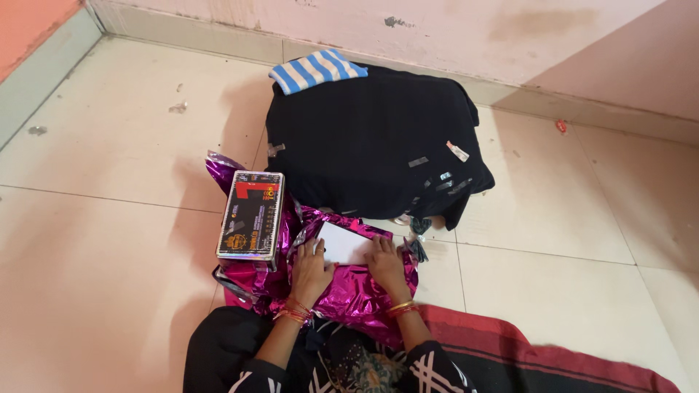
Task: The person sits on the floor and wraps a small rectangular box with shiny pink wrapping paper. They smooth the paper, fold the edges, and secure the package with tape.
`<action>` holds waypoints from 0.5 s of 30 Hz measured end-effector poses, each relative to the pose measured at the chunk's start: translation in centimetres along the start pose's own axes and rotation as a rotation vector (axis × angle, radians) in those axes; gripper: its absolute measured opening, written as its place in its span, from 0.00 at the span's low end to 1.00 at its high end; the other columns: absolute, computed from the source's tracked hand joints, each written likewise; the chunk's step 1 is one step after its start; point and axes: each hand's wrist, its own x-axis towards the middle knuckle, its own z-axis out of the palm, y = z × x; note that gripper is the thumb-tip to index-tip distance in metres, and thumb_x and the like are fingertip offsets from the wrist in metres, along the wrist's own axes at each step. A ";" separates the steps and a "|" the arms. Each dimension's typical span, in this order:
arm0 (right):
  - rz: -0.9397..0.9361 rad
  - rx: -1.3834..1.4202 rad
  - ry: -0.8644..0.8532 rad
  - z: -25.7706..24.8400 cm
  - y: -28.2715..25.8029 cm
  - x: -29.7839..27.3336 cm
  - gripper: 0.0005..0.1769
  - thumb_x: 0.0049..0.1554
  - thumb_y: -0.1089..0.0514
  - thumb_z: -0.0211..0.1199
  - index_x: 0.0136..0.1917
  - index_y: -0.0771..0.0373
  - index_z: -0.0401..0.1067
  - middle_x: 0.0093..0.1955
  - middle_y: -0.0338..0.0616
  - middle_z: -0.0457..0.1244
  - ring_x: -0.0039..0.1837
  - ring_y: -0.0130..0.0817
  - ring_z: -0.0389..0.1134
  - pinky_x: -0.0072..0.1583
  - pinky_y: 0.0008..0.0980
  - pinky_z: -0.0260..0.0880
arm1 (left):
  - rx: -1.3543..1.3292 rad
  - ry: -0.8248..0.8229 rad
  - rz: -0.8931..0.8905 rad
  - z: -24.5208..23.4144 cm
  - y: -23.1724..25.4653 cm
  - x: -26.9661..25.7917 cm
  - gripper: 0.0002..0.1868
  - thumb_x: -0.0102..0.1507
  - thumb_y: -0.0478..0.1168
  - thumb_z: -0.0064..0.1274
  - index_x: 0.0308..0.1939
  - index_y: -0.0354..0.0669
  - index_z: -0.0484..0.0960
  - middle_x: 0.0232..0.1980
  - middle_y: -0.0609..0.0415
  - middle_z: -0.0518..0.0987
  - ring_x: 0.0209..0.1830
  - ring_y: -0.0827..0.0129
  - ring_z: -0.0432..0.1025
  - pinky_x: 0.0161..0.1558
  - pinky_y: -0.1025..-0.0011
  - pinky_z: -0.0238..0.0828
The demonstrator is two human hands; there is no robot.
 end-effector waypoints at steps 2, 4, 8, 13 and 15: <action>0.068 0.055 -0.094 -0.5 0.2 0.6 0.42 0.55 0.43 0.64 0.76 0.64 0.60 0.71 0.60 0.59 0.73 0.60 0.57 0.74 0.52 0.56 | 0.004 -0.005 0.008 0.1 0.0 0.0 0.35 0.57 0.40 0.61 0.66 0.30 0.70 0.68 0.43 0.68 0.66 0.51 0.64 0.67 0.60 0.61; 0.116 0.035 -0.170 -1.3 -0.1 1.3 0.46 0.49 0.41 0.70 0.75 0.62 0.63 0.69 0.60 0.60 0.71 0.60 0.57 0.73 0.49 0.58 | 0.003 0.002 0.028 0.5 -0.2 -0.1 0.35 0.56 0.37 0.61 0.66 0.31 0.70 0.67 0.44 0.69 0.65 0.51 0.64 0.66 0.60 0.62; 0.187 -0.040 -0.282 -2.7 -1.1 1.6 0.49 0.40 0.37 0.78 0.69 0.59 0.67 0.71 0.58 0.57 0.74 0.63 0.51 0.73 0.50 0.56 | 0.000 0.029 0.067 1.5 -0.9 0.0 0.35 0.54 0.33 0.61 0.66 0.31 0.70 0.66 0.44 0.70 0.64 0.52 0.65 0.67 0.61 0.63; 0.268 0.092 -0.331 -3.5 -1.0 0.8 0.52 0.34 0.39 0.82 0.66 0.61 0.67 0.67 0.57 0.61 0.70 0.58 0.60 0.68 0.46 0.63 | -0.130 0.014 0.070 1.6 -0.9 0.6 0.33 0.56 0.38 0.64 0.64 0.32 0.72 0.66 0.41 0.68 0.64 0.49 0.63 0.66 0.58 0.61; 0.282 0.289 -0.312 -4.0 -0.6 0.3 0.53 0.32 0.41 0.82 0.65 0.63 0.66 0.60 0.56 0.68 0.63 0.53 0.70 0.64 0.41 0.70 | -0.285 0.005 0.045 1.2 -0.6 0.4 0.29 0.60 0.44 0.63 0.63 0.35 0.75 0.64 0.47 0.72 0.63 0.52 0.66 0.65 0.59 0.63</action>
